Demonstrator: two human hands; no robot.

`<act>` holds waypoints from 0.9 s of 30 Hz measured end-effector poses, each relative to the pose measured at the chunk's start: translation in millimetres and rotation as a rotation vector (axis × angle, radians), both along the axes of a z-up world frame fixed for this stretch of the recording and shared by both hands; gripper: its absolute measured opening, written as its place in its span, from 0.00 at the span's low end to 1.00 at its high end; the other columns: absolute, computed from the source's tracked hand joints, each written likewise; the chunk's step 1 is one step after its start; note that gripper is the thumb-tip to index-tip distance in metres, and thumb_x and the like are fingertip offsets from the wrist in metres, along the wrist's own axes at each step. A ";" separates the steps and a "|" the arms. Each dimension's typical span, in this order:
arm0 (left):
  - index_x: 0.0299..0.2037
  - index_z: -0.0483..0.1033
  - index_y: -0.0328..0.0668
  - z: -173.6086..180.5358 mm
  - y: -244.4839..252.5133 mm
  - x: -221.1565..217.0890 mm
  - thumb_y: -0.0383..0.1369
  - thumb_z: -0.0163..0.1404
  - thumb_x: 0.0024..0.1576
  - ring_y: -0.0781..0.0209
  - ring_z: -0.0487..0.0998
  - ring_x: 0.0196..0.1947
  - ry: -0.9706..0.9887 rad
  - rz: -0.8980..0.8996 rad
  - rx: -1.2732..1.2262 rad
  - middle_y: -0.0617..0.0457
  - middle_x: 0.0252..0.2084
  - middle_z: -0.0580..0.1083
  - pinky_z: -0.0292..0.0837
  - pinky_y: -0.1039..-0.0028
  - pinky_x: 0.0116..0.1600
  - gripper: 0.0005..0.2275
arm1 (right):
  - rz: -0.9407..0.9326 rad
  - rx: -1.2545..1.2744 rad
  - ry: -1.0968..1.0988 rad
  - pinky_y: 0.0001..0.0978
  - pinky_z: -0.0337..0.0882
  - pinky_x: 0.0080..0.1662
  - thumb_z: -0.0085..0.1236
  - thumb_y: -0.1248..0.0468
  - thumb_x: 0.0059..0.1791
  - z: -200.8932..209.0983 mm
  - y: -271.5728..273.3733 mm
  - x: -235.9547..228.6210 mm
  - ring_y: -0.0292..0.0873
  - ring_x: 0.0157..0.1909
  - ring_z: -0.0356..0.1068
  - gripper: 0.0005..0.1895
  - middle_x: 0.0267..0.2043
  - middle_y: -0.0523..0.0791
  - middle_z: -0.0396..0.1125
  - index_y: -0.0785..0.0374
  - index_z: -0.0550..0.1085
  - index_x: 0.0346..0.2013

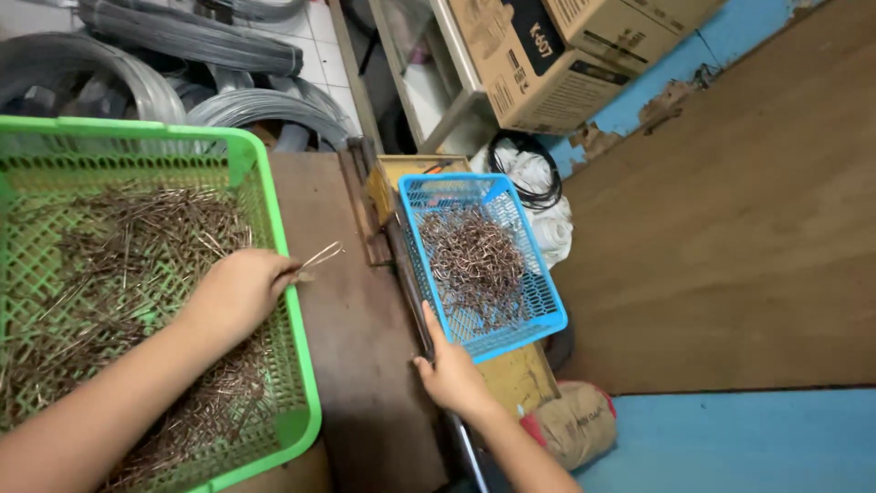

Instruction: Processing small metal wire pieces using a manual jig and sorting them into baskets.

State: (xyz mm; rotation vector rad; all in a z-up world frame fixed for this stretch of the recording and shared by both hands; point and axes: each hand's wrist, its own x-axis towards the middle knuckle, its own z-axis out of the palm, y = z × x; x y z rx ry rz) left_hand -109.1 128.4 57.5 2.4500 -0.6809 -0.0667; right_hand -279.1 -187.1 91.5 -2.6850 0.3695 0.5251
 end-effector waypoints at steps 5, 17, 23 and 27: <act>0.36 0.85 0.50 -13.3 -48.5 54.3 0.36 0.55 0.59 0.45 0.85 0.39 -0.099 -0.039 0.162 0.49 0.33 0.82 0.81 0.55 0.47 0.06 | 0.001 0.019 0.053 0.56 0.71 0.51 0.59 0.59 0.54 93.8 3.1 8.1 0.64 0.49 0.72 0.49 0.44 0.59 0.71 0.34 0.44 0.85; 0.44 0.90 0.60 -45.2 -87.4 128.3 0.39 0.59 0.60 0.47 0.88 0.50 0.015 -0.053 0.218 0.52 0.41 0.87 0.84 0.55 0.56 0.07 | 0.022 -0.016 0.100 0.64 0.73 0.59 0.62 0.57 0.52 141.3 10.9 21.4 0.71 0.60 0.73 0.49 0.56 0.63 0.75 0.31 0.49 0.83; 0.47 0.90 0.60 -37.9 -92.4 141.3 0.41 0.62 0.59 0.46 0.87 0.53 0.133 -0.084 0.211 0.51 0.46 0.87 0.83 0.55 0.59 0.08 | 0.021 0.013 0.118 0.64 0.73 0.59 0.62 0.58 0.52 137.4 4.6 22.5 0.72 0.60 0.73 0.48 0.56 0.64 0.75 0.34 0.49 0.83; 0.48 0.90 0.60 -44.2 -98.1 150.0 0.42 0.61 0.60 0.47 0.87 0.54 0.125 -0.092 0.217 0.52 0.46 0.87 0.83 0.55 0.59 0.09 | 0.007 0.039 0.105 0.62 0.74 0.57 0.61 0.58 0.52 129.8 2.0 21.1 0.71 0.59 0.74 0.48 0.55 0.63 0.76 0.35 0.49 0.83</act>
